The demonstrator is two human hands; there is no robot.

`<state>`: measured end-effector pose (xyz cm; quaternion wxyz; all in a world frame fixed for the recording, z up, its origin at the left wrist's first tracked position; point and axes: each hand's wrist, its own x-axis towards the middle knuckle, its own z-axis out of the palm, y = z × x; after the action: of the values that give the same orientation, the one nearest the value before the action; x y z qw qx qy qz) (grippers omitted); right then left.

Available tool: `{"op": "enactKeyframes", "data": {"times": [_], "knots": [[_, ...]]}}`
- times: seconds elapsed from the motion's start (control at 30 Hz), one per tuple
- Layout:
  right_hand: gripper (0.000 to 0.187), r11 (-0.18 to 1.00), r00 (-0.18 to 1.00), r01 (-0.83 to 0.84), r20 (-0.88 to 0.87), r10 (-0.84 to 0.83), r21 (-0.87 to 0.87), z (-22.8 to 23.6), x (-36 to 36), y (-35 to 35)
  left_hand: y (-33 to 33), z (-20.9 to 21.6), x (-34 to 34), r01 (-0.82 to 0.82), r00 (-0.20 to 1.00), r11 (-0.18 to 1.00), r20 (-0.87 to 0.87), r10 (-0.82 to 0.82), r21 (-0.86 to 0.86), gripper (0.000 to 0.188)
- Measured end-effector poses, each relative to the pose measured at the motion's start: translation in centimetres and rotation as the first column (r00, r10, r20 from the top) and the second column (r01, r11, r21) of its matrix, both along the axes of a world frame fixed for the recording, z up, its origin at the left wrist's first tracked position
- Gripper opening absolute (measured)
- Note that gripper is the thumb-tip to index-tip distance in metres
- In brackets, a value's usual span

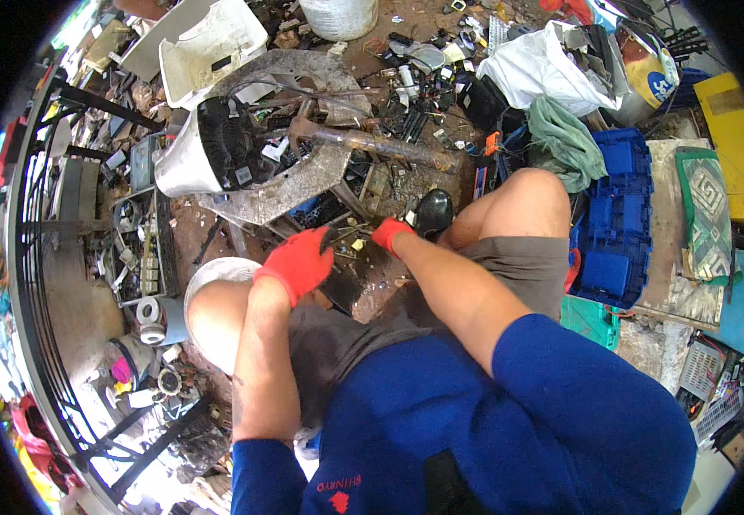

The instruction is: The person disassembles various electronic components using pliers and a screwdriver. They strip wires from a green circuit board, remove a red battery pack, and dismantle a black plastic casing to extract internal parts.

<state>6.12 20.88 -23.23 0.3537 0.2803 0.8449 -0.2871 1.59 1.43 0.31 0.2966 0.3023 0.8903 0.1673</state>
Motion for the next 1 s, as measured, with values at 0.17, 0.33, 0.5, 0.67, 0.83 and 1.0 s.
{"op": "enactKeyframes", "data": {"times": [0.17,0.33,0.5,0.67,0.83,1.0], "knots": [[0.047,0.912,0.9,0.411,0.161,-0.404,-0.007,-20.8,5.7,0.9,-0.8,-1.4,0.8,0.07,0.997,0.995,-0.004,-0.071,-0.07,0.046],[0.036,0.832,0.778,-0.555,0.352,0.52,-0.002,-22.9,2.5,-1.3,0.1,0.7,0.7,0.11,0.993,0.989,-0.026,-0.113,-0.103,0.043],[0.043,0.788,0.719,-0.614,0.441,0.537,0.041,-13.7,1.1,-0.4,-1.0,-0.7,0.7,0.092,0.99,0.996,-0.108,-0.093,-0.011,0.043],[0.047,0.976,0.95,0.099,0.273,-0.151,0.195,-18.6,1.3,1.1,-0.4,0.1,-1.1,0.139,0.989,0.99,-0.036,-0.14,-0.033,0.043],[0.043,0.649,0.652,0.758,-0.042,-0.757,0.062,-18.9,2.6,0.9,-0.1,0.3,-0.8,0.095,0.995,0.995,0.016,-0.094,-0.043,0.045],[0.039,0.154,0.112,0.911,-0.13,-0.985,-0.383,-18.7,-0.1,2.8,-0.3,-0.2,-1.3,0.132,0.991,0.99,0.021,-0.132,-0.051,0.052]]}}
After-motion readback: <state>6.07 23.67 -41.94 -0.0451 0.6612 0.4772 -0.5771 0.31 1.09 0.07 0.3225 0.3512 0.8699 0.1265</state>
